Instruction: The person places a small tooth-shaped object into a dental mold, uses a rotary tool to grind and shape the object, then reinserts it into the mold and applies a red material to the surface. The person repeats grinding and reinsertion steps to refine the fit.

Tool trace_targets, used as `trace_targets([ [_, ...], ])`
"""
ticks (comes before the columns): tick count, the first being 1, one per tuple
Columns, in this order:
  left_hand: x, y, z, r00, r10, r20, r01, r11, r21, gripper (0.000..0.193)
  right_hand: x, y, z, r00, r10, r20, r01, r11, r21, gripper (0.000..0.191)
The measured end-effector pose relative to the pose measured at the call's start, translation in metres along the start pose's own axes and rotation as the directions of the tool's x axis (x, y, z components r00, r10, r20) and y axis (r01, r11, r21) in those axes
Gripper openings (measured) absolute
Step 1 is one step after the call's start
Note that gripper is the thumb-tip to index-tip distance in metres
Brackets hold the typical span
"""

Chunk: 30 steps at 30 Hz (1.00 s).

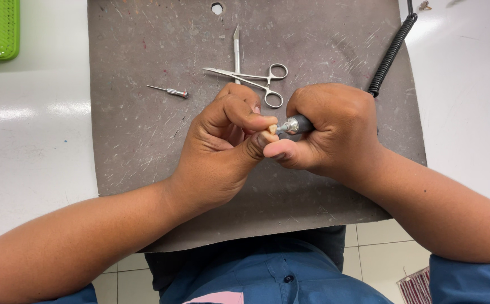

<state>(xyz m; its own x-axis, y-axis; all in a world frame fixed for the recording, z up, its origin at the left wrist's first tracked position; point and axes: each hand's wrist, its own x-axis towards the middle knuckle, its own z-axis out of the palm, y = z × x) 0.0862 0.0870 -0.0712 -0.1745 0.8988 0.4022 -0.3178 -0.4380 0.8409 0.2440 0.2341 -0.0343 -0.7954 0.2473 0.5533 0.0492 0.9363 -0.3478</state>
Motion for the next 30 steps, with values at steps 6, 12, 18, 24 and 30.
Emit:
trace_targets([
  [6, -0.0007, -0.0009, -0.0005, 1.0, 0.011, -0.003, -0.01, 1.0, 0.024, 0.006, -0.0009, -0.0007, -0.0012, 1.0, 0.003, 0.007, -0.003, 1.0, -0.01, 0.07],
  [12, -0.0009, -0.001, 0.0006, 1.0, 0.012, -0.01, -0.012, 1.0, 0.005, 0.007, -0.0006, -0.0015, -0.0013, 1.0, 0.009, 0.009, -0.008, 1.0, -0.017, 0.069],
  [18, -0.0011, -0.001, 0.0012, 1.0, 0.007, -0.016, -0.008, 1.0, -0.012, 0.008, -0.0007, -0.0019, -0.0015, 1.0, 0.019, 0.015, -0.019, 1.0, -0.012, 0.07],
  [24, -0.001, -0.0007, 0.0011, 1.0, 0.013, -0.011, -0.013, 1.0, 0.008, 0.007, -0.0011, -0.0013, -0.0018, 1.0, 0.009, 0.016, -0.009, 1.0, -0.016, 0.07],
  [30, -0.0014, -0.0008, 0.0009, 1.0, 0.018, -0.014, -0.018, 1.0, 0.026, 0.006, -0.0014, -0.0007, -0.0019, 1.0, 0.012, 0.019, -0.012, 1.0, -0.006, 0.069],
])
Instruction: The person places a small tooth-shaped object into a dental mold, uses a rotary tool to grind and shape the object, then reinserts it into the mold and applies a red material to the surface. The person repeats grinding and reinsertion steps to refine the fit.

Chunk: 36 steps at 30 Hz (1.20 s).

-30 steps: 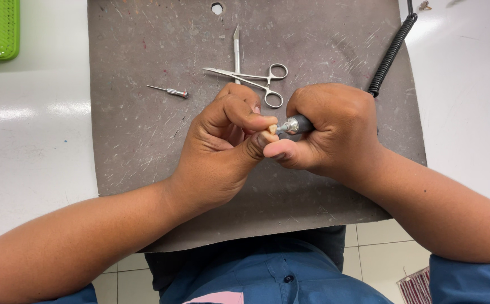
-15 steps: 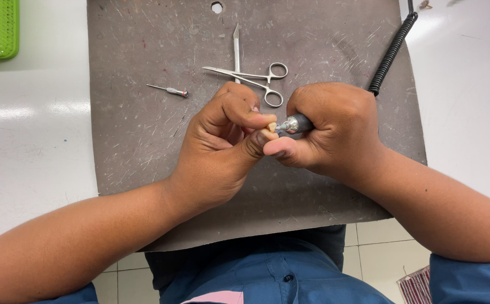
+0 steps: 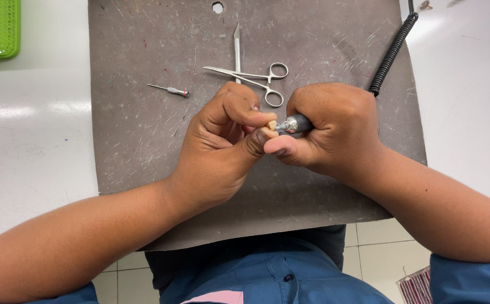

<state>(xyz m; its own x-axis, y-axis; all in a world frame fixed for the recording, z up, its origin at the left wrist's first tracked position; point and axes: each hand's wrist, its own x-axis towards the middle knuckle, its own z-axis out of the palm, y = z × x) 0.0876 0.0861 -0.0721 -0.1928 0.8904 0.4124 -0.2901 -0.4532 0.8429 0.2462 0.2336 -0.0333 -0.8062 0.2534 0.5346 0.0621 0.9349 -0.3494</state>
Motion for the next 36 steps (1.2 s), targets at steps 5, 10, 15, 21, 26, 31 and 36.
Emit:
trace_targets([
  [5, 0.001, 0.002, 0.002, 1.0, 0.016, -0.01, -0.015, 0.998, 0.063, 0.006, -0.001, 0.0, 0.001, 1.0, 0.014, -0.001, -0.014, 1.0, -0.008, 0.069],
  [10, 0.0, 0.008, 0.004, 0.997, 0.051, -0.063, -0.033, 0.963, 0.267, 0.007, -0.001, 0.004, 0.001, 1.0, -0.002, -0.025, 0.001, 1.0, -0.03, 0.071],
  [15, 0.0, 0.014, 0.006, 0.993, 0.101, -0.068, -0.063, 0.906, 0.418, 0.01, -0.002, 0.005, 0.001, 1.0, 0.011, -0.013, -0.011, 1.0, -0.029, 0.071],
  [21, 0.002, 0.016, 0.007, 0.991, 0.118, -0.067, -0.075, 0.887, 0.455, 0.009, -0.001, 0.004, 0.0, 1.0, 0.011, -0.007, -0.012, 0.999, -0.037, 0.07],
  [26, 0.002, 0.015, 0.007, 0.992, 0.104, -0.074, -0.061, 0.895, 0.441, 0.009, -0.002, 0.005, 0.0, 1.0, -0.001, -0.009, 0.0, 0.999, -0.041, 0.07],
  [31, 0.002, 0.015, 0.006, 0.993, 0.095, -0.068, -0.058, 0.904, 0.423, 0.008, -0.001, 0.005, 0.0, 1.0, 0.001, 0.0, -0.001, 0.999, -0.041, 0.071],
  [36, 0.002, 0.016, 0.006, 0.994, 0.088, -0.067, -0.051, 0.904, 0.425, 0.008, -0.001, 0.004, 0.001, 1.0, 0.005, 0.0, -0.005, 0.999, -0.036, 0.071],
])
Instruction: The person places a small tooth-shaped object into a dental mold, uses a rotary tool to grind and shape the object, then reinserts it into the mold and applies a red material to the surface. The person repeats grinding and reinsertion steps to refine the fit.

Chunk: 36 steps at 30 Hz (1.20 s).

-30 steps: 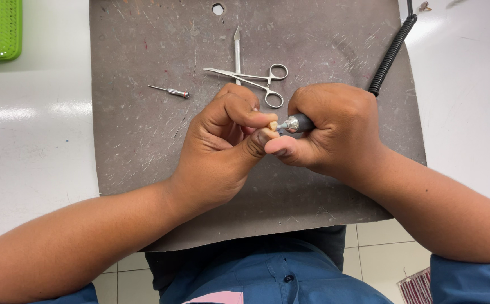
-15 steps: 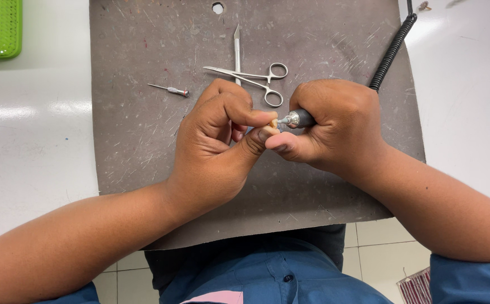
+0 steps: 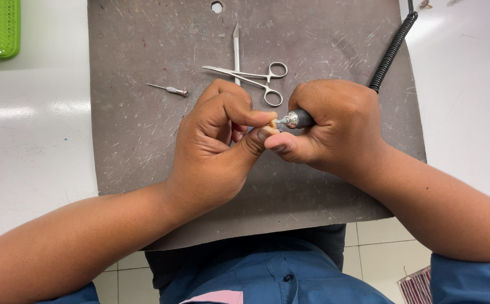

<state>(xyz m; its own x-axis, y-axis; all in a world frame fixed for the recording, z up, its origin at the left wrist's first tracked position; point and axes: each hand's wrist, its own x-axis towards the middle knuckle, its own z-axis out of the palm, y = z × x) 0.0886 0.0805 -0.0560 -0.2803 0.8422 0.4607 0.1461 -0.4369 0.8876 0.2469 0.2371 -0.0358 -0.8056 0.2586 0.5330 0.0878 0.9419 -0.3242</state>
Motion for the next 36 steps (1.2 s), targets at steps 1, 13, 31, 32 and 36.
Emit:
trace_targets([
  [1, 0.0, 0.0, 0.0, 1.0, -0.002, 0.001, 0.002, 1.0, -0.003, 0.008, 0.0, 0.0, 0.0, 1.0, 0.0, -0.001, 0.0, 1.0, 0.0, 0.07],
  [13, 0.0, 0.0, 0.0, 1.0, -0.008, 0.0, 0.008, 1.0, -0.007, 0.009, 0.0, 0.0, 0.001, 1.0, -0.014, -0.009, 0.014, 1.0, -0.001, 0.07],
  [31, -0.001, -0.004, 0.0, 0.999, -0.02, 0.024, 0.023, 0.993, -0.112, 0.008, 0.001, -0.002, 0.0, 1.0, 0.018, 0.005, -0.019, 1.0, 0.016, 0.07],
  [32, 0.0, -0.004, 0.0, 0.999, -0.011, 0.035, 0.016, 0.989, -0.144, 0.009, 0.001, -0.002, 0.0, 1.0, 0.014, 0.001, -0.014, 1.0, 0.025, 0.07],
  [36, 0.003, -0.005, -0.002, 0.997, 0.019, 0.078, -0.002, 0.976, -0.216, 0.013, 0.005, 0.004, -0.011, 0.993, -0.119, -0.017, 0.12, 0.984, 0.13, 0.061],
])
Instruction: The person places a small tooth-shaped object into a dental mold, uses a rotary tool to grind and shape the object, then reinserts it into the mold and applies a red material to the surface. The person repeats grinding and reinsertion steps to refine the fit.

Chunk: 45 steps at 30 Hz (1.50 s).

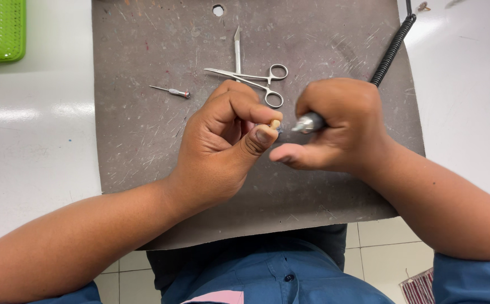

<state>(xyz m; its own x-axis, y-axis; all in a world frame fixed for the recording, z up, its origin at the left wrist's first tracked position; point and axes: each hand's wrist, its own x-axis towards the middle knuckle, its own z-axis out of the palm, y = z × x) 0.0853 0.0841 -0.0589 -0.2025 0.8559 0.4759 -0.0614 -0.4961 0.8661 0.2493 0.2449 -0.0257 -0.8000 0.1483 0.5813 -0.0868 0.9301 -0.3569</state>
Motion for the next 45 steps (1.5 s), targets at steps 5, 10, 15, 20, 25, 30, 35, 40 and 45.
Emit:
trace_targets([
  [5, 0.002, 0.007, -0.003, 0.997, -0.069, -0.017, 0.07, 0.994, 0.086, 0.023, 0.006, 0.001, -0.01, 0.998, -0.018, -0.053, 0.032, 0.959, 0.282, 0.039],
  [10, 0.003, 0.012, -0.002, 0.99, -0.143, 0.003, 0.143, 0.987, 0.07, 0.024, 0.006, -0.009, -0.011, 0.977, -0.192, -0.089, 0.202, 0.972, 0.122, 0.027],
  [15, 0.006, 0.014, 0.0, 0.992, -0.127, 0.016, 0.123, 0.98, 0.155, 0.021, 0.015, -0.009, -0.013, 0.953, -0.297, -0.063, 0.299, 0.954, 0.026, 0.026],
  [20, 0.008, 0.018, 0.001, 0.984, -0.176, 0.018, 0.17, 0.968, 0.184, 0.022, 0.022, -0.016, -0.016, 0.933, -0.353, -0.068, 0.348, 0.935, -0.068, 0.025],
  [25, 0.011, 0.025, 0.001, 0.991, -0.134, -0.013, 0.13, 0.926, 0.354, 0.021, 0.023, -0.023, -0.02, 0.934, -0.355, -0.047, 0.341, 0.921, -0.19, 0.021],
  [30, 0.012, 0.025, 0.002, 0.988, -0.146, -0.046, 0.152, 0.904, 0.399, 0.014, 0.022, -0.021, -0.02, 0.915, -0.4, -0.046, 0.38, 0.896, -0.23, 0.019],
  [35, 0.011, 0.023, -0.001, 0.99, -0.14, 0.007, 0.131, 0.945, 0.3, 0.014, 0.021, -0.021, -0.019, 0.915, -0.397, -0.065, 0.378, 0.904, -0.198, 0.02],
  [40, 0.011, 0.024, -0.001, 0.983, -0.185, 0.008, 0.177, 0.948, 0.265, 0.014, 0.023, -0.022, -0.019, 0.901, -0.43, -0.058, 0.404, 0.88, -0.25, 0.018],
  [45, 0.013, 0.024, 0.0, 0.987, -0.158, -0.029, 0.156, 0.902, 0.403, 0.013, 0.027, -0.024, -0.021, 0.865, -0.501, -0.032, 0.47, 0.831, -0.299, 0.02],
])
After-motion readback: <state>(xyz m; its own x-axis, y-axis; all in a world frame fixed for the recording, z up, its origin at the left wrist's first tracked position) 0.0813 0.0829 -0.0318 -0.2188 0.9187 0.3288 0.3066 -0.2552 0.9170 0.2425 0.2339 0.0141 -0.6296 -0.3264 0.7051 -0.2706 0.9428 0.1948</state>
